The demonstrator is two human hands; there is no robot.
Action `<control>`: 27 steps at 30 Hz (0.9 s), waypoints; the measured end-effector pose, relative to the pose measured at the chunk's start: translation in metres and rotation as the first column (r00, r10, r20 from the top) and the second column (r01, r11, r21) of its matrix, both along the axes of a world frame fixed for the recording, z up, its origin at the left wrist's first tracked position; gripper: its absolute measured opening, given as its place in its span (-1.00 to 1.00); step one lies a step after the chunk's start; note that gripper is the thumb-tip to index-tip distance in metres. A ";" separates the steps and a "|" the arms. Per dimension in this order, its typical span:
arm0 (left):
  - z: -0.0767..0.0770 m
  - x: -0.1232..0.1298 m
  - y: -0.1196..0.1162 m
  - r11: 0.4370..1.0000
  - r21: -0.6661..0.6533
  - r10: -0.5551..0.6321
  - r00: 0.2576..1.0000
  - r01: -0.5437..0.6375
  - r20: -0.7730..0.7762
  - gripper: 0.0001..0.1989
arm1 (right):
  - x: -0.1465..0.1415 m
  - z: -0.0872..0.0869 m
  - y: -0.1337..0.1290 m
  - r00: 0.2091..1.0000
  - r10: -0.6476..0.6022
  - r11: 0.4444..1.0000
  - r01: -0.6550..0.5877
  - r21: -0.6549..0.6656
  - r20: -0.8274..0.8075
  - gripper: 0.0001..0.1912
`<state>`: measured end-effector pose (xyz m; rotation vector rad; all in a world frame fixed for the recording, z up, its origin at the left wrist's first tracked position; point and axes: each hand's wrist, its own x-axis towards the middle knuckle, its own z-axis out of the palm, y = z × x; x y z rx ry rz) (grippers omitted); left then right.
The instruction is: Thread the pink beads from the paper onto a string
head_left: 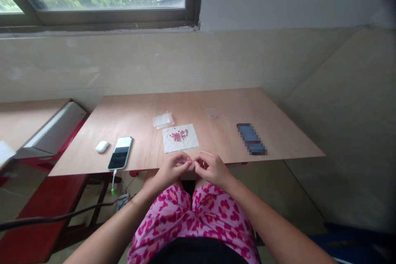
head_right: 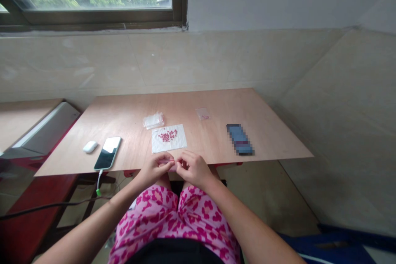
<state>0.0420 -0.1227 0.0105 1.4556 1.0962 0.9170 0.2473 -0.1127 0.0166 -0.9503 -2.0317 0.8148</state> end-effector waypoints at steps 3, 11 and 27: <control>-0.002 0.000 0.000 1.000 0.003 0.005 1.000 -0.004 -0.016 -0.71 | 0.000 0.000 -0.001 1.000 -0.006 1.000 0.006 0.003 0.009 -0.88; -0.003 0.002 -0.002 1.000 0.010 -0.004 1.000 0.004 -0.029 -0.72 | -0.002 0.001 -0.003 0.999 -0.023 0.999 0.022 0.028 0.033 -0.87; -0.001 0.003 -0.003 0.998 0.056 0.013 0.996 -0.008 -0.090 -0.72 | -0.003 0.002 -0.005 0.997 -0.036 0.999 0.034 0.036 0.062 -0.88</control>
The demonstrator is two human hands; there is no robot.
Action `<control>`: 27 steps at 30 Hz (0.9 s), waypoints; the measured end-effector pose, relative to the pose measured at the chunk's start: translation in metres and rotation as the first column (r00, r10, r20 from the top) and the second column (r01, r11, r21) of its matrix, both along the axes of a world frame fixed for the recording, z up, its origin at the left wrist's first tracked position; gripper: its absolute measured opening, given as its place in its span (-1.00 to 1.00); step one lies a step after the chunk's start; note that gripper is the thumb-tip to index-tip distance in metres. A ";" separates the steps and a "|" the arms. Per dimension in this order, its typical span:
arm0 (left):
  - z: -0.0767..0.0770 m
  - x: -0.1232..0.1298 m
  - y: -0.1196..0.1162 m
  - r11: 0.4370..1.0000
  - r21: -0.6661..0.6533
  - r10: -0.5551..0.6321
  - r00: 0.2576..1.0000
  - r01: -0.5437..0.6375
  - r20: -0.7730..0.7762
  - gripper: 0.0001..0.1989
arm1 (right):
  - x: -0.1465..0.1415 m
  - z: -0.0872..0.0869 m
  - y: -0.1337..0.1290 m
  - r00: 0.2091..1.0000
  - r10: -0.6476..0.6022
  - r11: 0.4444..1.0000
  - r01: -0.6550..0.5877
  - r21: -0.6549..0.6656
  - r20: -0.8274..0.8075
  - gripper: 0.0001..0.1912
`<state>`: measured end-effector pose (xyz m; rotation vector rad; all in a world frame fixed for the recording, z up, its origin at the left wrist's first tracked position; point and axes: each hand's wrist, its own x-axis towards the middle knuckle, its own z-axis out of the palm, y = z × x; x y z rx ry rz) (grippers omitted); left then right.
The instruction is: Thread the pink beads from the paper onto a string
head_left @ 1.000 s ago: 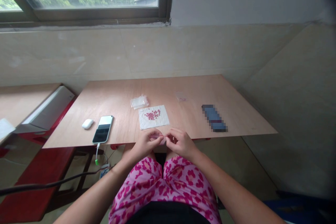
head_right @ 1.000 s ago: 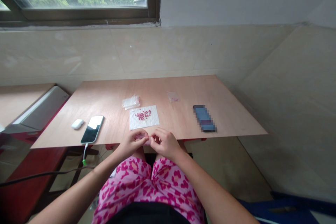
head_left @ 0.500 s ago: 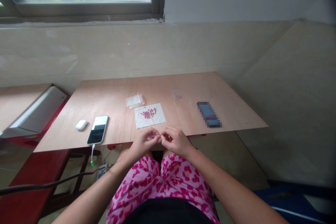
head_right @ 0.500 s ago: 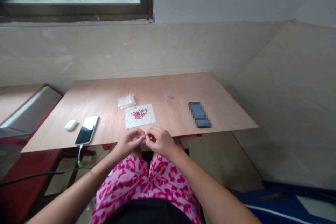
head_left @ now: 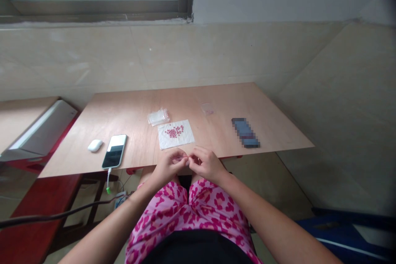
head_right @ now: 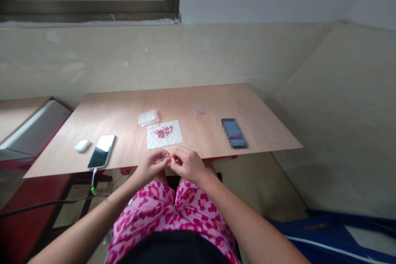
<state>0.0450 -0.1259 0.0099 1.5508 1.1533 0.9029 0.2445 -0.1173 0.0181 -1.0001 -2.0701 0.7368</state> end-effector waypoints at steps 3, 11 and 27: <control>0.001 -0.001 0.001 1.000 0.004 -0.003 1.000 0.003 0.000 -0.72 | 0.001 0.000 0.001 1.000 0.009 1.000 -0.009 0.006 0.003 -0.88; 0.006 -0.006 0.006 1.000 0.024 0.016 1.000 -0.015 -0.024 -0.77 | 0.002 0.006 0.004 1.000 0.009 1.000 -0.009 -0.004 -0.014 -0.86; 0.016 -0.018 0.011 0.998 0.029 0.056 0.997 -0.058 0.050 -0.75 | 0.005 0.011 0.009 0.999 -0.029 0.999 0.028 0.029 0.022 -0.86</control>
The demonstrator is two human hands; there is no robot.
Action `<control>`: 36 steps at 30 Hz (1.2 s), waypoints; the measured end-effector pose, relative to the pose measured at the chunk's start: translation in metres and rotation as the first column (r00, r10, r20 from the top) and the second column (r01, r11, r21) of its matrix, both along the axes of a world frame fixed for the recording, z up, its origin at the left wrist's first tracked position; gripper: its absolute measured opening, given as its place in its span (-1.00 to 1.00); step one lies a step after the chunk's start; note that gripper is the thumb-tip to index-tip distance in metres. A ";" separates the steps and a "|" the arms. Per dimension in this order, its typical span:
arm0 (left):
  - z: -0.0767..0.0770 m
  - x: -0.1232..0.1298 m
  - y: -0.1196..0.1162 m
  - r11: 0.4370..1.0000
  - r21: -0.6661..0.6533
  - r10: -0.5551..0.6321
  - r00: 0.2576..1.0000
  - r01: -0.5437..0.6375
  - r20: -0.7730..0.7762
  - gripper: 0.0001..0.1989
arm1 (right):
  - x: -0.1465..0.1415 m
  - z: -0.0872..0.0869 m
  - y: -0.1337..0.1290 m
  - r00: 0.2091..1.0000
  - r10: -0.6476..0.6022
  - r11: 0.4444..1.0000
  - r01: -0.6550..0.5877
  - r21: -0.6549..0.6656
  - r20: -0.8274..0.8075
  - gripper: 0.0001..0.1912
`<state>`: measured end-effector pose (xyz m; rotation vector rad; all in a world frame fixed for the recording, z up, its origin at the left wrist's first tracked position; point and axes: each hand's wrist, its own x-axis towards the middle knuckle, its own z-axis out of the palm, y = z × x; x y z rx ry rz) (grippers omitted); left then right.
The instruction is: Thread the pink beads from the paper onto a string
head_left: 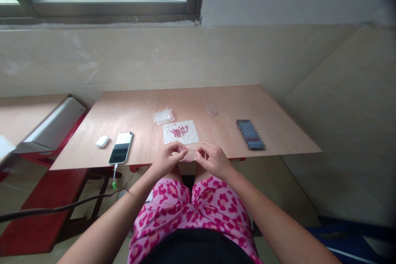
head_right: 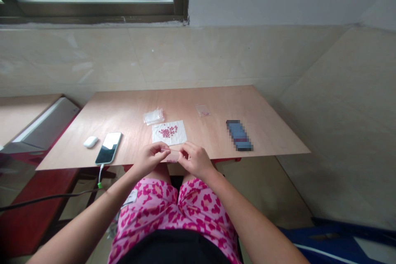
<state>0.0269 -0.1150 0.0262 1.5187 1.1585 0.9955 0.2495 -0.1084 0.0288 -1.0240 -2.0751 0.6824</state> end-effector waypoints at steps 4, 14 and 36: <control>-0.003 -0.003 0.003 1.000 -0.016 0.019 0.999 -0.018 0.039 -0.73 | 0.002 0.000 0.002 1.000 0.000 1.000 0.000 0.001 -0.005 -0.86; -0.007 -0.009 0.007 0.998 -0.040 0.052 0.994 -0.048 0.096 -0.74 | 0.005 0.001 0.005 1.000 -0.011 1.000 0.011 -0.011 -0.005 -0.86; -0.001 -0.010 0.000 0.993 0.111 -0.042 0.996 0.050 -0.077 -0.78 | 0.003 -0.006 -0.002 0.998 0.054 0.995 -0.056 -0.081 -0.021 -0.93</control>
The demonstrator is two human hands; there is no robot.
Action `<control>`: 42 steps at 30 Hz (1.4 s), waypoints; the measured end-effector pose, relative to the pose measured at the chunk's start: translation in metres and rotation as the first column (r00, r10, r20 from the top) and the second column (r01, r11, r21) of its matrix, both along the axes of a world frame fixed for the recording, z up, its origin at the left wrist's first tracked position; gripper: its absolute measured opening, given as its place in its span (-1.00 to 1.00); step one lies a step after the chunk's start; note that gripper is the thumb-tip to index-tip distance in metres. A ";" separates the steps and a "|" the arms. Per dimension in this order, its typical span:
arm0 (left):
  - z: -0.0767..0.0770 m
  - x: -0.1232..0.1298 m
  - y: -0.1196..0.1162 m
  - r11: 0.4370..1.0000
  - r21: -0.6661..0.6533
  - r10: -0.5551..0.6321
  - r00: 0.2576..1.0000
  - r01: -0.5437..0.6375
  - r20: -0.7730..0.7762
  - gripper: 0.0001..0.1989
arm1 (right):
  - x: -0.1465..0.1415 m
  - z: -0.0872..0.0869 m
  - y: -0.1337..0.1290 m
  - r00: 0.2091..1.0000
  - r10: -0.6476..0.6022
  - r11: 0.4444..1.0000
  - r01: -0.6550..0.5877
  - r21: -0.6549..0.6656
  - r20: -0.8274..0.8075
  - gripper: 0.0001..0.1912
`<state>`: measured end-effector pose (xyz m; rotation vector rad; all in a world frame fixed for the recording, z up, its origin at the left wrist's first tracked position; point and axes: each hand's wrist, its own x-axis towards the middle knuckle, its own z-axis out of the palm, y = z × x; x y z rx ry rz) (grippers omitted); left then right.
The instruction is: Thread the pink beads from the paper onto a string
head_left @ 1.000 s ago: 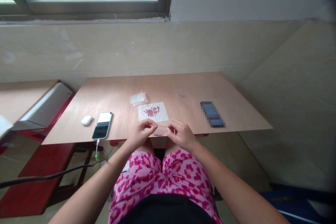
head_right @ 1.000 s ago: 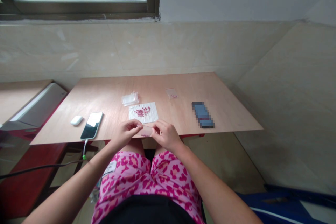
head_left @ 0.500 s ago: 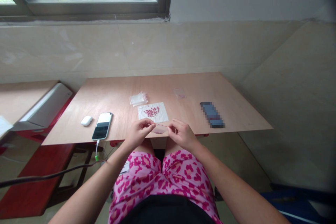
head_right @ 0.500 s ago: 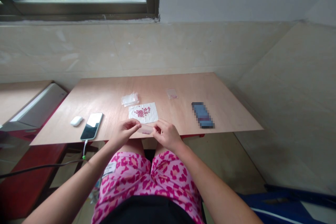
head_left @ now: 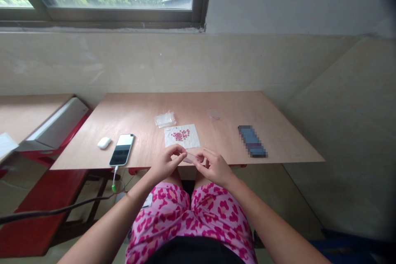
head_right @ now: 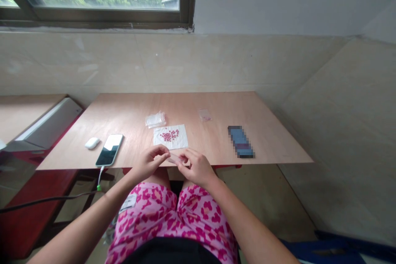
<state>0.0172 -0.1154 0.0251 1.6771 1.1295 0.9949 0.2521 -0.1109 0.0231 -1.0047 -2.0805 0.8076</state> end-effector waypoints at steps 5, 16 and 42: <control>0.002 0.002 -0.003 0.999 0.014 -0.041 0.999 0.041 0.035 -0.78 | -0.005 -0.002 0.000 0.999 0.039 0.999 -0.039 0.017 -0.023 -0.80; -0.004 0.004 0.000 0.994 -0.107 0.003 0.981 0.018 0.193 -0.75 | -0.002 -0.012 0.003 0.998 0.066 0.993 -0.067 -0.101 -0.008 -0.51; -0.033 -0.015 0.021 0.927 -0.180 0.348 0.933 -0.329 0.088 -0.66 | 0.087 -0.044 0.233 0.793 -0.593 0.774 0.610 -0.173 0.140 -0.56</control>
